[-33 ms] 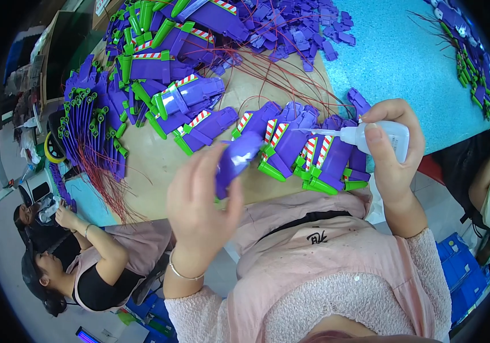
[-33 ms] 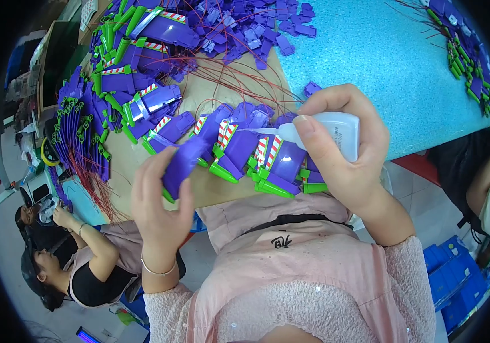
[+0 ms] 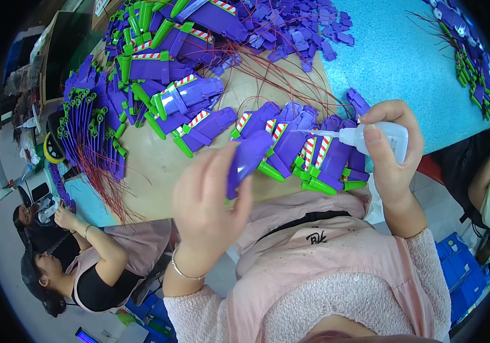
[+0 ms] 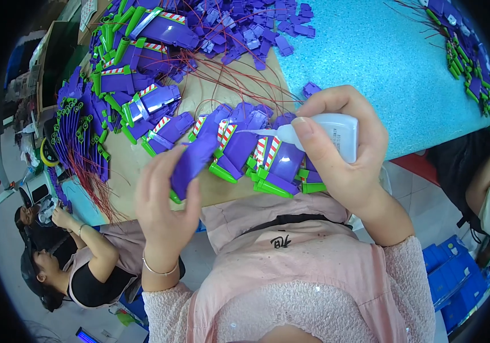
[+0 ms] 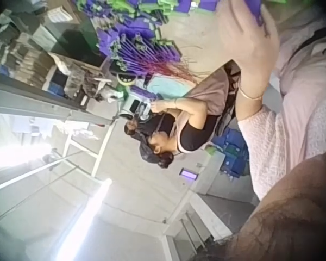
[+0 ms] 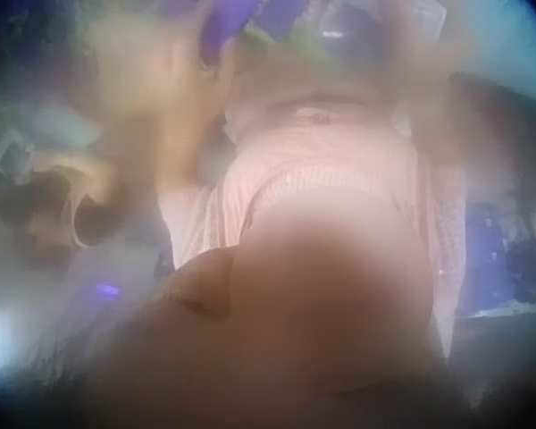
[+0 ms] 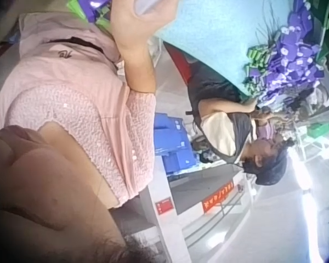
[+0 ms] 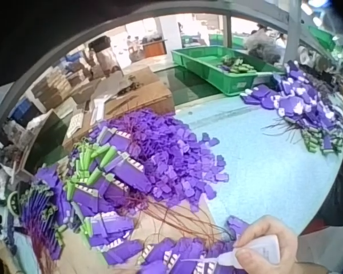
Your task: The person glues small purple and green plastic or foam parts together by hand at a workbench, using a glue bottle to apply adhesive.
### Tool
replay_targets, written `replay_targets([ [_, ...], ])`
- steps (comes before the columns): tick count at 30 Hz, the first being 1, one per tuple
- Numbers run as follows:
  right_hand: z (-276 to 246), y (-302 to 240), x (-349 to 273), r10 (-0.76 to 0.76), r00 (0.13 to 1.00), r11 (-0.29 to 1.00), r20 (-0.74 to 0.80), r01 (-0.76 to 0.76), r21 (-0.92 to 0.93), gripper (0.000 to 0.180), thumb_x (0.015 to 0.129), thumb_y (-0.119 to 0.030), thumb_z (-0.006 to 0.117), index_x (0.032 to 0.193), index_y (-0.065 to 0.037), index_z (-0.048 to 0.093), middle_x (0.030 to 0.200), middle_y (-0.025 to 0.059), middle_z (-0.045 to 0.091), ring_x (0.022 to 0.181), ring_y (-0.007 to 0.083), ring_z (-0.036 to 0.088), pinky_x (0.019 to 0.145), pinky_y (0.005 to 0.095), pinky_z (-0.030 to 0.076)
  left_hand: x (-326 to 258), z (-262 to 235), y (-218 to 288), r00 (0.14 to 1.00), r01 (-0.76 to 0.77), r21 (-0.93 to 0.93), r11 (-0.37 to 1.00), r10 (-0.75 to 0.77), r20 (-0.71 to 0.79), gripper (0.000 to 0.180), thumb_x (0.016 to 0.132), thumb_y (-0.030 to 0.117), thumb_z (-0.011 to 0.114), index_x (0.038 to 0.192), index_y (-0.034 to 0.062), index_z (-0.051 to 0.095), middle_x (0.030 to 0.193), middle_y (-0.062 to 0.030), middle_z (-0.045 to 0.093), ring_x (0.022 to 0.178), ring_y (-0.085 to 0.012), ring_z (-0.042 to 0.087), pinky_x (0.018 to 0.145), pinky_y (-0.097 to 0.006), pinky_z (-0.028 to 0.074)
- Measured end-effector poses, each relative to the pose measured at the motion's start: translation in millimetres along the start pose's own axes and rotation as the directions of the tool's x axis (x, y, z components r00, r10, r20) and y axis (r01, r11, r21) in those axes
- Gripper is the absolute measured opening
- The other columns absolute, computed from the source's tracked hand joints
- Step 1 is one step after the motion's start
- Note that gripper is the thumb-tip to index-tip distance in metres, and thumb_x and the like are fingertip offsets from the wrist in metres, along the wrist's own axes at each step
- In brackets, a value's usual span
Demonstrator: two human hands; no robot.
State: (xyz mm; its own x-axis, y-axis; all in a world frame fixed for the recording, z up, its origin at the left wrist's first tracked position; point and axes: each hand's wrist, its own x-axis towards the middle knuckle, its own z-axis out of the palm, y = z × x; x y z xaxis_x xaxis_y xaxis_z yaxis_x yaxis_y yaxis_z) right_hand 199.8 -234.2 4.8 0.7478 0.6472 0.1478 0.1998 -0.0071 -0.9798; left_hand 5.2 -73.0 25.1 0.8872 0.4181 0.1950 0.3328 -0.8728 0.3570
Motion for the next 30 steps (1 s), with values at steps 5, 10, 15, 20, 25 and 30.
replay_targets([
  [5, -0.2, -3.5, -4.1, -0.002, 0.997, 1.000, 0.077, 0.001, 0.012, 0.012, 0.083, -0.004, 0.067, 0.092, 0.000, 0.059, 0.085, 0.0043, 0.062, 0.071, 0.0073, 0.056, 0.062, 0.0215, 0.043, 10.0, 10.4, 11.1, 0.996, -0.083, 0.021, 0.996, 0.084, -0.011, 0.049, 0.070, 0.007, 0.074, 0.115, -0.0006, 0.060, 0.101, -0.0131, 0.059, 0.078, -0.0258, 0.058, 0.066, -0.035, 0.048],
  [10, 4.5, -7.4, -5.4, -0.028, 0.989, 1.000, 0.146, 0.027, 0.008, 0.014, 0.081, -0.003, 0.070, 0.091, 0.000, 0.060, 0.083, 0.0050, 0.062, 0.071, 0.0083, 0.057, 0.061, 0.0224, 0.044, 10.5, 11.2, 11.8, 0.996, -0.090, 0.013, 0.996, 0.090, -0.028, 0.050, 0.069, 0.006, 0.075, 0.116, -0.0005, 0.060, 0.101, -0.0127, 0.059, 0.076, -0.0252, 0.057, 0.063, -0.035, 0.048],
  [15, 4.0, -2.9, -4.7, -0.099, 0.985, 0.993, 0.139, 0.108, -0.057, 0.014, 0.080, -0.003, 0.071, 0.090, 0.000, 0.061, 0.083, 0.0056, 0.063, 0.071, 0.0094, 0.059, 0.061, 0.0229, 0.045, 9.7, 11.8, 13.5, 0.996, -0.081, 0.031, 0.996, 0.082, -0.025, 0.050, 0.069, 0.007, 0.074, 0.117, 0.0002, 0.060, 0.102, -0.0119, 0.060, 0.075, -0.0241, 0.056, 0.063, -0.034, 0.047],
  [20, 0.2, -6.6, -5.3, -0.045, 0.995, 0.999, 0.090, 0.042, 0.034, 0.015, 0.080, -0.003, 0.071, 0.090, 0.000, 0.061, 0.085, 0.0065, 0.064, 0.071, 0.0098, 0.059, 0.061, 0.0222, 0.045, 9.9, 13.9, 15.0, 0.989, -0.131, 0.112, 0.985, 0.138, -0.060, 0.047, 0.070, 0.005, 0.073, 0.116, 0.0030, 0.064, 0.104, -0.0089, 0.062, 0.072, -0.0209, 0.053, 0.062, -0.031, 0.046],
  [25, 2.2, -3.3, -0.4, -0.146, 0.982, 0.989, 0.119, 0.149, -0.014, 0.015, 0.080, -0.002, 0.071, 0.091, 0.001, 0.061, 0.086, 0.0071, 0.063, 0.073, 0.0096, 0.058, 0.062, 0.0224, 0.045, 11.0, 16.7, 17.1, 0.973, -0.173, 0.176, 0.969, 0.196, -0.120, 0.041, 0.070, 0.001, 0.070, 0.111, 0.0056, 0.068, 0.104, -0.0066, 0.064, 0.071, -0.0189, 0.050, 0.061, -0.029, 0.044],
  [30, -3.9, -3.9, -4.2, -0.093, 0.991, 0.994, 0.092, 0.097, -0.043, 0.016, 0.081, -0.001, 0.069, 0.093, 0.001, 0.059, 0.087, 0.0064, 0.062, 0.074, 0.0087, 0.057, 0.064, 0.0219, 0.044, 13.6, 20.6, 20.2, 0.980, -0.132, 0.114, 0.985, 0.147, -0.134, 0.043, 0.072, 0.005, 0.071, 0.115, 0.0031, 0.064, 0.105, -0.0087, 0.063, 0.075, -0.0218, 0.053, 0.064, -0.031, 0.046],
])
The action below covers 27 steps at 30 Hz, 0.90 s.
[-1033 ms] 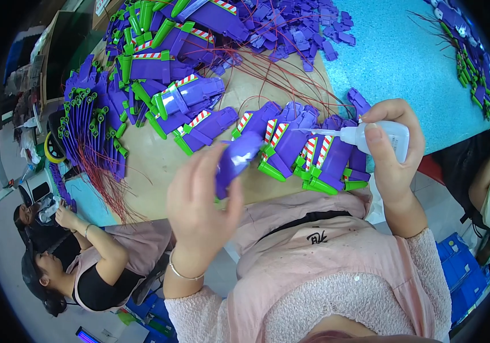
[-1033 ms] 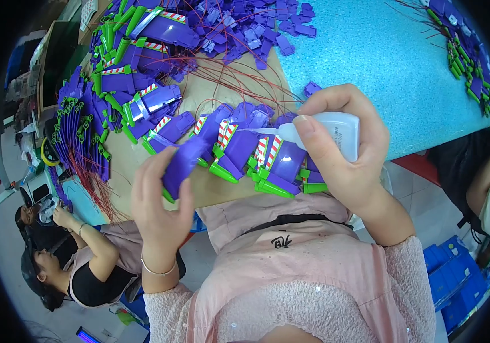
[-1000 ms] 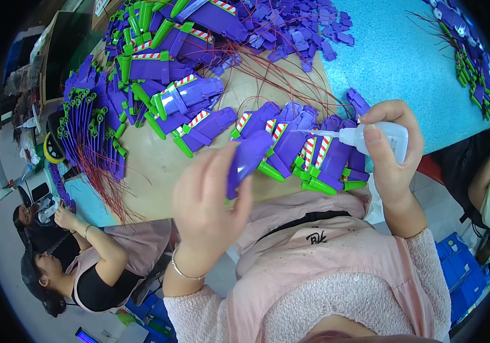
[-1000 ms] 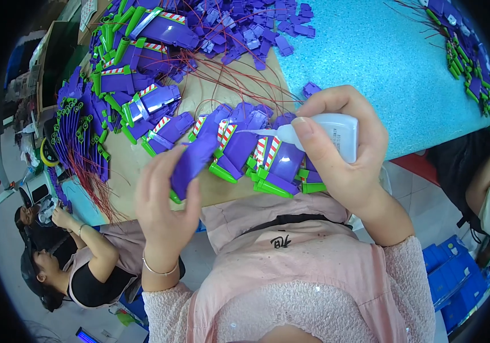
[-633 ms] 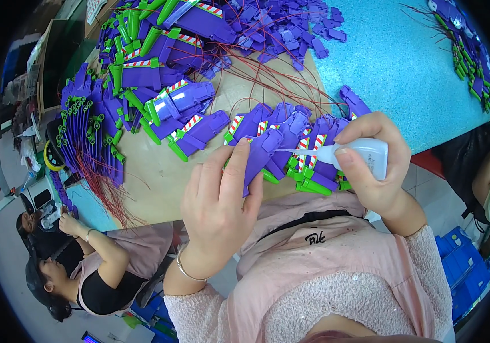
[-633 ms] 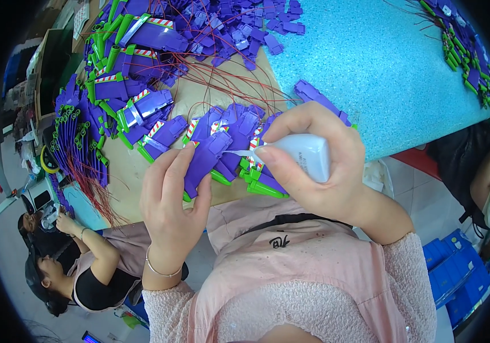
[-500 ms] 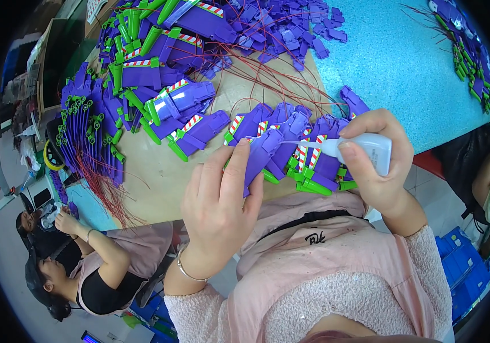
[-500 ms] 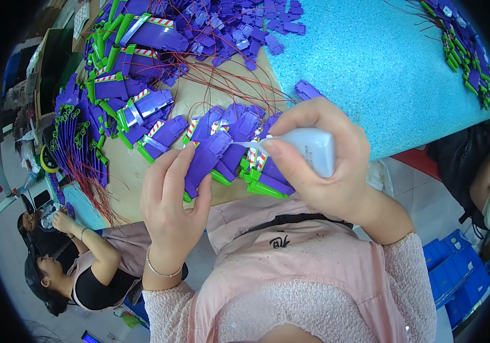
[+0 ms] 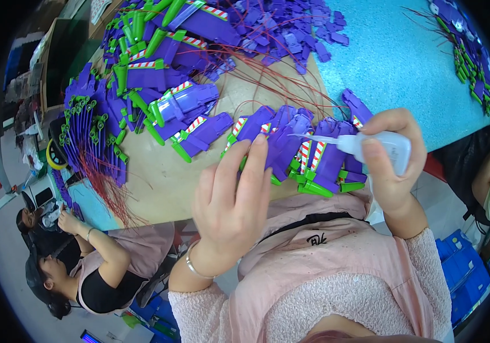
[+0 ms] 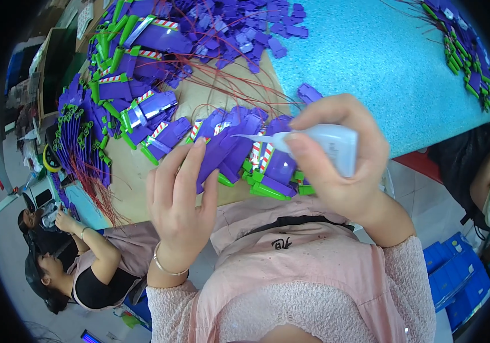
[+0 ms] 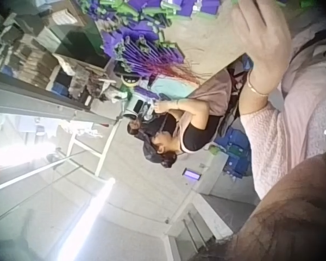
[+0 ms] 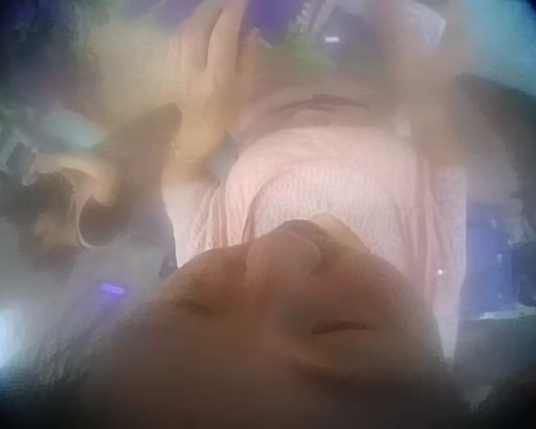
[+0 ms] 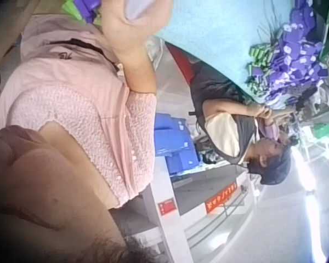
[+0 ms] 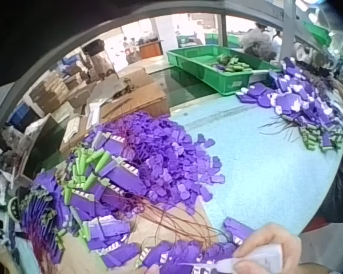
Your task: The person glues small purple and green plastic or foam parts together by hand at a workbench, using a glue bottle to apply adhesive.
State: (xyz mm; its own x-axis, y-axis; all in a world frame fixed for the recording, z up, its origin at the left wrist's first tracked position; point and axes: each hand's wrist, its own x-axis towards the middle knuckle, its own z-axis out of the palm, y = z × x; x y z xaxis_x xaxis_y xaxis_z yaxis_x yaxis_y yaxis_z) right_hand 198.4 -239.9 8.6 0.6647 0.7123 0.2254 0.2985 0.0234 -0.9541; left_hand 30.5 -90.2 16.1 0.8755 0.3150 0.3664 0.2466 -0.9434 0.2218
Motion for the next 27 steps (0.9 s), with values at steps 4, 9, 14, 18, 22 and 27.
replay_targets([
  [4, -3.6, 2.7, -3.5, 0.036, 0.992, 0.996, -0.120, -0.025, 0.091, 0.014, 0.084, -0.002, 0.064, 0.096, 0.000, 0.057, 0.088, 0.0036, 0.059, 0.074, 0.0056, 0.052, 0.064, 0.0195, 0.042, 9.6, 8.1, 10.4, 0.982, 0.086, -0.191, 0.978, -0.051, 0.182, 0.046, 0.076, 0.010, 0.070, 0.120, 0.0002, 0.059, 0.105, -0.0121, 0.062, 0.084, -0.0281, 0.057, 0.075, -0.036, 0.046],
  [9, -3.5, 4.1, -1.3, 0.072, 0.993, 0.994, -0.094, -0.064, 0.084, 0.014, 0.084, -0.004, 0.066, 0.095, -0.001, 0.058, 0.087, 0.0028, 0.059, 0.073, 0.0050, 0.052, 0.063, 0.0193, 0.041, 4.8, -3.6, -31.2, 0.986, 0.134, 0.033, 0.990, -0.136, 0.100, 0.037, 0.075, 0.009, 0.068, 0.111, 0.0013, 0.059, 0.110, -0.0142, 0.060, 0.096, -0.0303, 0.055, 0.081, -0.040, 0.044],
  [14, -0.8, 1.4, 0.9, 0.095, 0.993, 0.993, -0.065, -0.090, 0.082, 0.015, 0.084, -0.005, 0.067, 0.095, -0.001, 0.058, 0.087, 0.0031, 0.060, 0.073, 0.0053, 0.053, 0.062, 0.0197, 0.042, -4.0, 0.1, -55.6, 0.973, 0.171, 0.260, 0.950, -0.204, 0.107, 0.043, 0.073, 0.009, 0.070, 0.112, 0.0007, 0.055, 0.102, -0.0149, 0.059, 0.091, -0.0325, 0.054, 0.080, -0.041, 0.044],
  [18, -1.8, -0.5, 2.0, 0.100, 0.993, 0.993, -0.065, -0.096, 0.072, 0.015, 0.084, -0.005, 0.067, 0.095, -0.001, 0.058, 0.086, 0.0034, 0.061, 0.073, 0.0060, 0.055, 0.062, 0.0201, 0.042, -5.0, -2.2, -51.4, 0.945, 0.272, 0.169, 0.947, -0.296, 0.137, 0.048, 0.069, 0.009, 0.073, 0.111, -0.0006, 0.052, 0.097, -0.0156, 0.055, 0.086, -0.0320, 0.053, 0.078, -0.042, 0.044],
  [22, -1.2, 2.5, 1.0, 0.104, 0.990, 0.990, -0.092, -0.094, 0.105, 0.015, 0.084, -0.006, 0.067, 0.095, -0.001, 0.058, 0.086, 0.0036, 0.061, 0.073, 0.0063, 0.055, 0.062, 0.0203, 0.043, 1.4, -15.3, -32.6, 0.874, 0.478, -0.093, 0.874, -0.462, 0.153, 0.046, 0.069, 0.004, 0.073, 0.109, -0.0025, 0.051, 0.097, -0.0149, 0.053, 0.085, -0.0295, 0.052, 0.075, -0.038, 0.045],
  [27, -1.8, 2.4, 0.8, 0.085, 0.993, 0.993, -0.076, -0.078, 0.092, 0.015, 0.083, -0.004, 0.067, 0.094, 0.000, 0.058, 0.087, 0.0045, 0.061, 0.073, 0.0072, 0.055, 0.062, 0.0210, 0.043, 5.4, -26.5, -8.6, 0.965, 0.206, -0.238, 0.949, -0.158, 0.208, 0.050, 0.068, 0.004, 0.074, 0.114, -0.0020, 0.055, 0.100, -0.0159, 0.053, 0.082, -0.0296, 0.057, 0.068, -0.036, 0.048],
])
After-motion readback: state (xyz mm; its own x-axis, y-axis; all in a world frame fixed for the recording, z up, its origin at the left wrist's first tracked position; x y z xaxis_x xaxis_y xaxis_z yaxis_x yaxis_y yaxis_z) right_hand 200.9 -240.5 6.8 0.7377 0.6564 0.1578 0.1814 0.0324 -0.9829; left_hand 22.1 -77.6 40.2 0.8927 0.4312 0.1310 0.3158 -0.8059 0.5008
